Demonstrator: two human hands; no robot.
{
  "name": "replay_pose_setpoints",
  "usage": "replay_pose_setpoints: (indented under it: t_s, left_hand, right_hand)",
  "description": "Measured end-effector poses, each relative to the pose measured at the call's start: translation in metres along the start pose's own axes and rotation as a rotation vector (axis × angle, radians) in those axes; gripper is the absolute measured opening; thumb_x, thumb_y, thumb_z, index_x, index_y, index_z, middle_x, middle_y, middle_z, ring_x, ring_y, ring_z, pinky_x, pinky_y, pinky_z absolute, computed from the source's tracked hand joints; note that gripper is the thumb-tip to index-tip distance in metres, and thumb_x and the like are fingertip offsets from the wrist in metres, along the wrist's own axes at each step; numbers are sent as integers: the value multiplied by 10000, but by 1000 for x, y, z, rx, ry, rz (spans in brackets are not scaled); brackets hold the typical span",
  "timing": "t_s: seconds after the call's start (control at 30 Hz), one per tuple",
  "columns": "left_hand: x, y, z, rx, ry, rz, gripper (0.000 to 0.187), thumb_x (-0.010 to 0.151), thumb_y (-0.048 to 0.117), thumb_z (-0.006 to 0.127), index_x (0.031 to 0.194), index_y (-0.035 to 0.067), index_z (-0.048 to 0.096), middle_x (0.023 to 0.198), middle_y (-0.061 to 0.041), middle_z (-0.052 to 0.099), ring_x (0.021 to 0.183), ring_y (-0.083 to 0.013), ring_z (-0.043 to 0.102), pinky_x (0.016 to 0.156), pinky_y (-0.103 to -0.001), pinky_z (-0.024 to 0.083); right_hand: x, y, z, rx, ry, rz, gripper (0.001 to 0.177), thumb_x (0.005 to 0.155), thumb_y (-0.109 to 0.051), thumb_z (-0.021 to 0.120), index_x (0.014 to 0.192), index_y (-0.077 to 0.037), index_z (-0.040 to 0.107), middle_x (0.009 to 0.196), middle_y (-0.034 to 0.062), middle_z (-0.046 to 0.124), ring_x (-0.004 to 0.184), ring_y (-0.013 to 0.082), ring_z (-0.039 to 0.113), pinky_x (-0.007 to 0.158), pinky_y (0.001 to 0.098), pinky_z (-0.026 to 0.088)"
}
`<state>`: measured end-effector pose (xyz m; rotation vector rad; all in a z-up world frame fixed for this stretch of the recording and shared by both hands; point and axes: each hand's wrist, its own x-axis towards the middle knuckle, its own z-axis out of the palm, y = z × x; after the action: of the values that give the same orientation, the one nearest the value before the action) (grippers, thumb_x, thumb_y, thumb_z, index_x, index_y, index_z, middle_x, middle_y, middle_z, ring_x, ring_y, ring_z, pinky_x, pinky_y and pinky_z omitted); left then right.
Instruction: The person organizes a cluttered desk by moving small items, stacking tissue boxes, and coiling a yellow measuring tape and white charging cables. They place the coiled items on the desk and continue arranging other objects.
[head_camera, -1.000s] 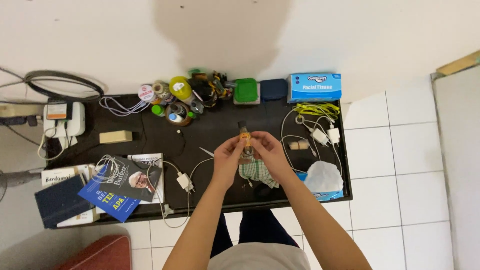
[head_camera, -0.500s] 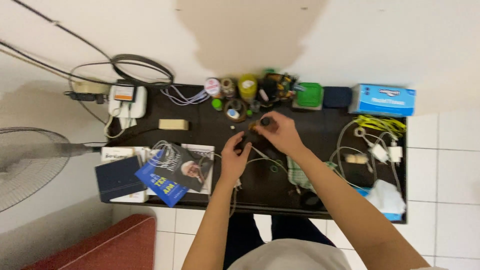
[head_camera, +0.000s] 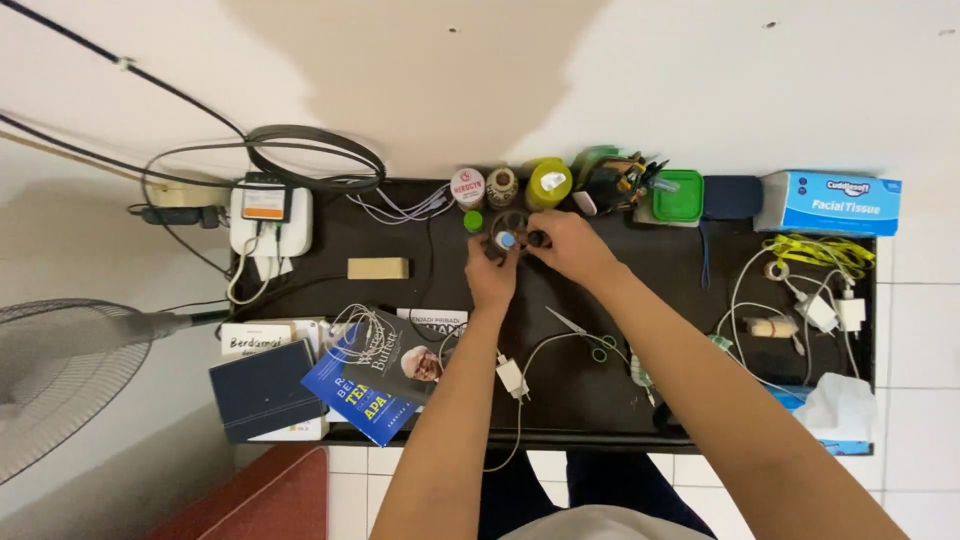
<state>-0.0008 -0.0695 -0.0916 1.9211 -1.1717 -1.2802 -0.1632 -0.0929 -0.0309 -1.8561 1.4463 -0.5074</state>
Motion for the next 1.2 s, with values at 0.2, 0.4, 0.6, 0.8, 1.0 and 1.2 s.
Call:
replay_pose_setpoints:
  t_s: [0.2, 0.4, 0.6, 0.8, 1.0, 1.2]
  left_hand:
    - [1, -9, -6, 85, 74, 229, 342, 980, 136, 717, 1250, -18, 573, 1057, -244, 679, 892, -358, 756, 675, -405, 691]
    - [14, -28, 0, 114, 90, 296, 308, 979, 127, 716, 1232, -15, 614, 909, -212, 713, 765, -305, 767, 578, -371, 664]
    - [9, -32, 1, 70, 66, 319, 300, 992, 114, 692, 1257, 0, 610, 984, -250, 723, 812, -341, 766, 608, -405, 674]
    - [2, -21, 2, 68, 70, 292, 328, 985, 86, 684, 1277, -22, 583, 1117, -316, 688, 940, -394, 743, 715, -451, 691]
    - [8, -35, 9, 90, 96, 299, 290, 949, 75, 733, 1192, -6, 599, 1095, -293, 689, 914, -412, 741, 693, -461, 690]
    - [3, -19, 5, 40, 77, 269, 254, 964, 80, 712, 1181, -9, 614, 1157, -280, 688, 962, -400, 736, 738, -454, 686]
  right_hand:
    - [8, 9, -6, -147, -167, -8, 260, 940, -10, 659, 1181, -95, 707, 1114, 154, 717, 1042, 331, 705, 894, 444, 587]
    - [10, 0, -10, -183, -243, -40, 290, 929, -2, 643, 1196, -100, 700, 1157, 163, 705, 1076, 354, 697, 924, 463, 583]
    - [15, 2, -6, -256, -309, -48, 322, 902, 21, 625, 1190, -98, 708, 1160, 174, 707, 1033, 373, 709, 890, 465, 597]
    - [19, 16, 15, -343, -261, 6, 346, 928, -10, 588, 1215, -150, 720, 1168, 152, 706, 1007, 322, 722, 865, 411, 609]
    - [4, 2, 22, -285, 13, -26, 230, 1003, -209, 651, 1176, -87, 741, 1107, 192, 663, 937, 329, 735, 820, 397, 628]
    - [-7, 33, 59, -262, 154, -29, 211, 1000, -149, 662, 1192, -66, 691, 1092, 170, 715, 979, 294, 741, 849, 360, 622]
